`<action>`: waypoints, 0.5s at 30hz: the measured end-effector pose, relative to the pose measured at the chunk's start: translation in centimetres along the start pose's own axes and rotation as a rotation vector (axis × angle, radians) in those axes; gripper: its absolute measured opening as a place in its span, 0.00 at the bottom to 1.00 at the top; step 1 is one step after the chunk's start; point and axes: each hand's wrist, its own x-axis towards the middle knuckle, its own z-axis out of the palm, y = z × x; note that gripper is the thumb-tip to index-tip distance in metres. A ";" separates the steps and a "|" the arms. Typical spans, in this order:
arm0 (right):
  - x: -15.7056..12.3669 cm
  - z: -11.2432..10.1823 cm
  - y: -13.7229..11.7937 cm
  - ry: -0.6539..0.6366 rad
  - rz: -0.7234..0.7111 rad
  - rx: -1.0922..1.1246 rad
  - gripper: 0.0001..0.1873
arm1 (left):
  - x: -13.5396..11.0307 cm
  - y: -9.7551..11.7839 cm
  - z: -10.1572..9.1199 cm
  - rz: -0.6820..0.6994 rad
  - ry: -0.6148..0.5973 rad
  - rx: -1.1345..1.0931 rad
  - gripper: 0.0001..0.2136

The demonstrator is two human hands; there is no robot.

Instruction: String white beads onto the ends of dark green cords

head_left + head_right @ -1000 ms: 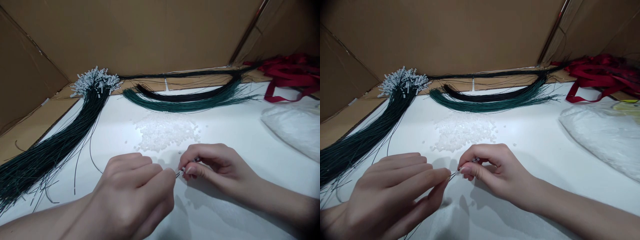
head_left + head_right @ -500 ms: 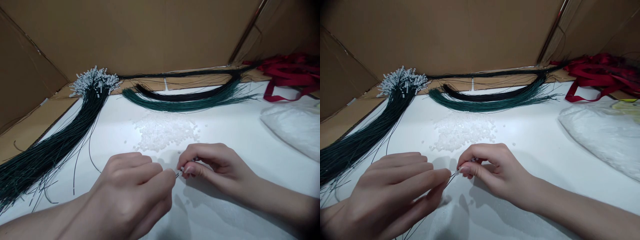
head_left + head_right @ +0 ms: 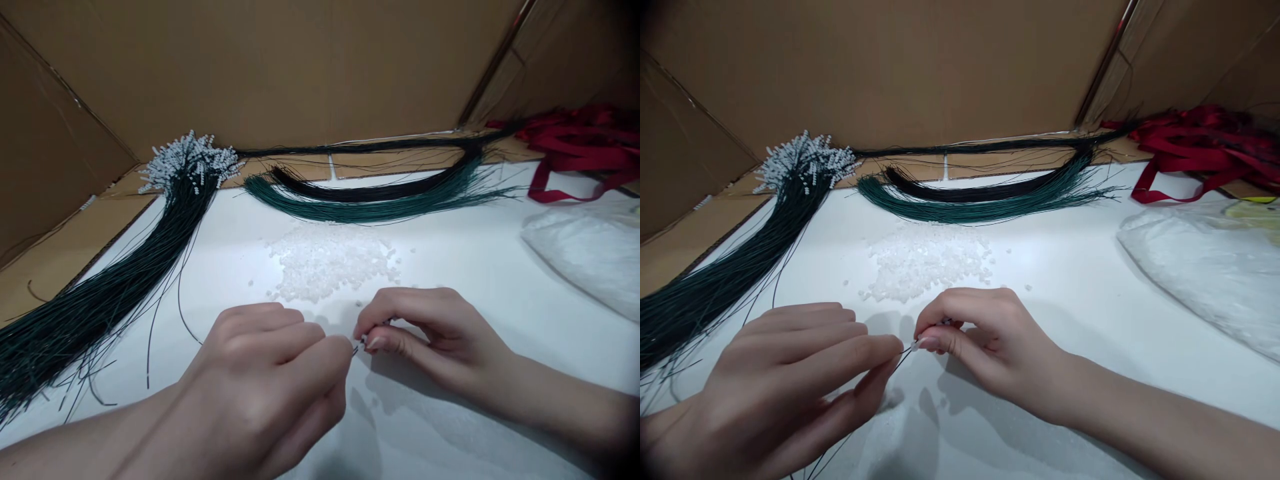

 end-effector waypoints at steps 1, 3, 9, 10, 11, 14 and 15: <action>0.0 0.0 0.0 0.009 -0.026 -0.015 0.06 | -0.1 0.0 0.0 -0.012 0.007 -0.003 0.06; -0.1 0.0 0.0 0.027 -0.079 -0.046 0.07 | -0.2 0.0 0.1 -0.031 0.008 -0.003 0.06; -0.6 0.0 -0.3 0.100 -0.142 -0.137 0.05 | 0.0 0.0 0.1 -0.016 0.053 0.038 0.07; -0.6 0.0 -0.3 0.111 -0.150 -0.153 0.04 | 0.0 0.0 0.1 -0.005 0.061 0.047 0.07; -0.6 0.1 -0.4 0.119 -0.161 -0.166 0.04 | 0.0 0.0 0.1 0.004 0.069 0.059 0.07; -0.7 0.2 -0.7 0.130 -0.186 -0.187 0.02 | 0.0 0.2 0.3 0.020 0.093 0.091 0.07; -0.7 0.2 -0.7 0.131 -0.190 -0.191 0.02 | 0.0 0.3 0.3 0.024 0.105 0.097 0.06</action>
